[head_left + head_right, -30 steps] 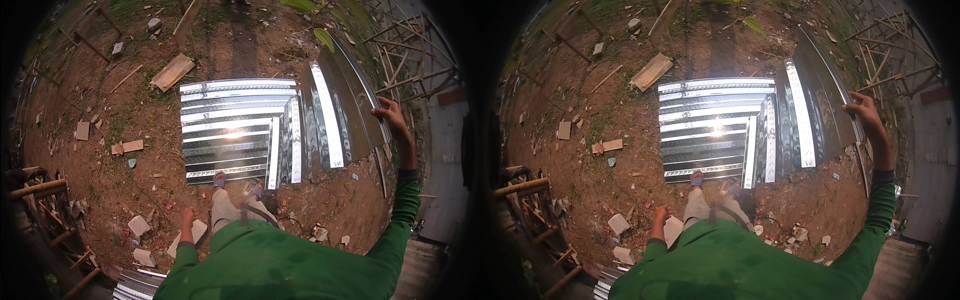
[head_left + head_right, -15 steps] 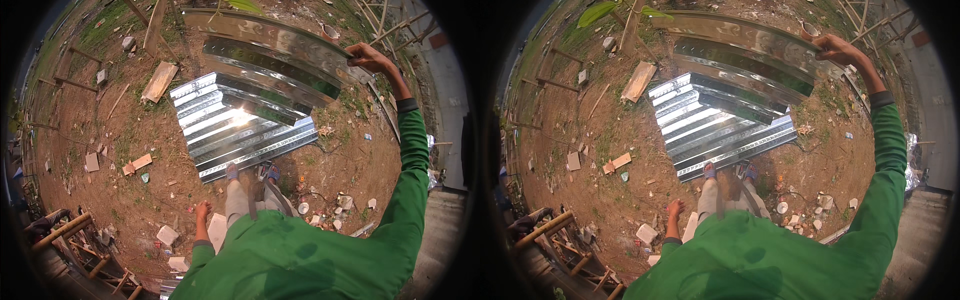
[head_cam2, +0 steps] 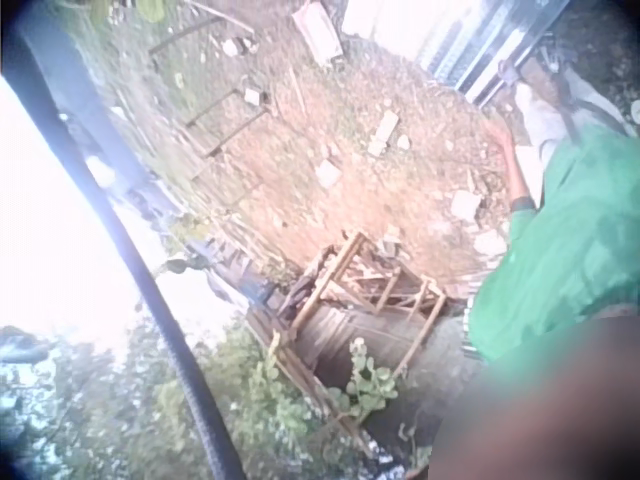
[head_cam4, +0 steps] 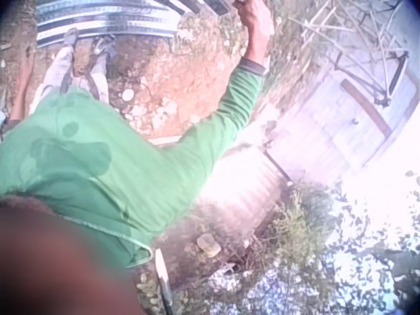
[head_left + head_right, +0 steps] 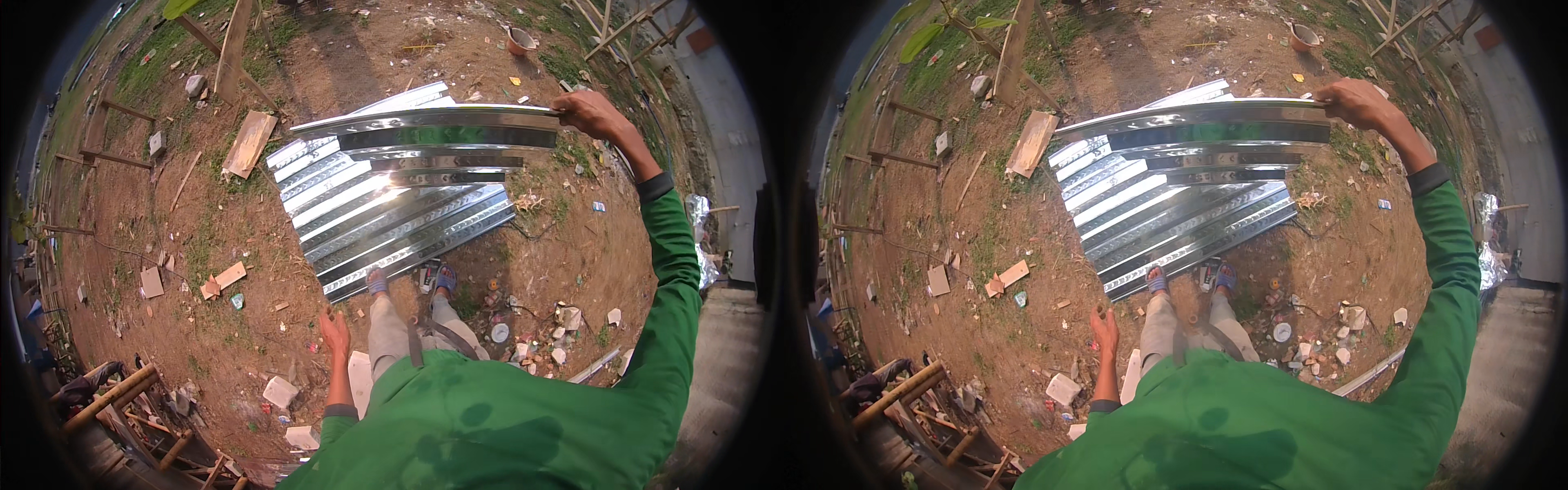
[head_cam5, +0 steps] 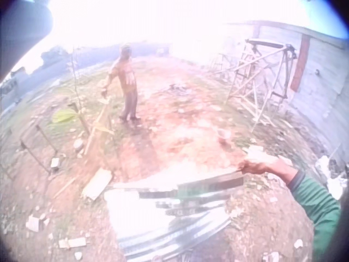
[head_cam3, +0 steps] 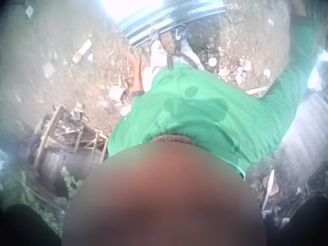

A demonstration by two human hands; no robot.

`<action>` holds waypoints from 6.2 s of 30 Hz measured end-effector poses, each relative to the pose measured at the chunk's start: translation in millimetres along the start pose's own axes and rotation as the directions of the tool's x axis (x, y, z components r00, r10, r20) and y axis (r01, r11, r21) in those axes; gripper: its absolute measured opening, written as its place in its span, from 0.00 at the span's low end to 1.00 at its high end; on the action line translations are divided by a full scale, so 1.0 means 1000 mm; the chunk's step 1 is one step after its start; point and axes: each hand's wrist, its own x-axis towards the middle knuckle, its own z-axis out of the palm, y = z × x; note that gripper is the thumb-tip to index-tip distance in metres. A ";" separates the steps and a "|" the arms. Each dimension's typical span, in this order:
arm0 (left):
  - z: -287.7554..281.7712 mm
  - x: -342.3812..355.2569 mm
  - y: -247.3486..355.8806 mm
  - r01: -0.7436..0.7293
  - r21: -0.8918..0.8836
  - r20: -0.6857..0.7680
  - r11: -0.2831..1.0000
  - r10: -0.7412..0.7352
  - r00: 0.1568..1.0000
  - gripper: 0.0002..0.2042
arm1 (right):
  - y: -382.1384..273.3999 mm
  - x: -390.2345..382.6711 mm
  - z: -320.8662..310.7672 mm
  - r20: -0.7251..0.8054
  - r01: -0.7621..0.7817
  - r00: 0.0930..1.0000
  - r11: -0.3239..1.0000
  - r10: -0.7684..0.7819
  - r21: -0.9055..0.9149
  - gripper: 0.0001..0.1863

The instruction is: The person positions a corrugated metal sheet on the ground, measures and marks it, then uses an angle grinder to cut along the marked line. Another person assists by holding the sheet steady during cutting.

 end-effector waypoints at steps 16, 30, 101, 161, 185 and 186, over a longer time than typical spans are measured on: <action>0.029 0.136 0.455 -0.930 0.320 0.295 0.180 0.914 0.278 0.14 | 0.021 -0.093 0.063 -0.102 -0.048 0.994 0.993 0.037 -0.104 0.04; 0.077 0.041 0.494 -0.931 0.239 0.202 0.277 0.923 0.326 0.13 | 0.138 -0.103 0.104 -0.392 -0.246 0.914 0.912 0.106 -0.327 0.11; 0.296 0.423 0.472 -0.799 0.418 0.345 0.432 0.738 0.579 0.14 | -0.446 -0.547 0.578 0.811 -0.951 0.248 -0.028 0.530 0.309 0.25; -0.113 0.224 -0.111 0.277 0.215 0.535 0.937 -0.350 0.769 0.22 | -0.746 -0.392 0.603 0.831 -0.658 0.259 -0.539 0.493 0.525 0.15; 0.155 0.320 -0.184 0.404 0.237 0.521 0.884 -0.466 0.715 0.24 | -0.485 -0.161 0.868 0.862 -0.296 0.200 -0.810 0.465 0.506 0.13; 0.197 0.340 -0.196 0.351 0.167 0.574 0.921 -0.380 0.725 0.24 | -0.476 -0.137 0.917 0.830 -0.273 0.255 -0.786 0.497 0.555 0.14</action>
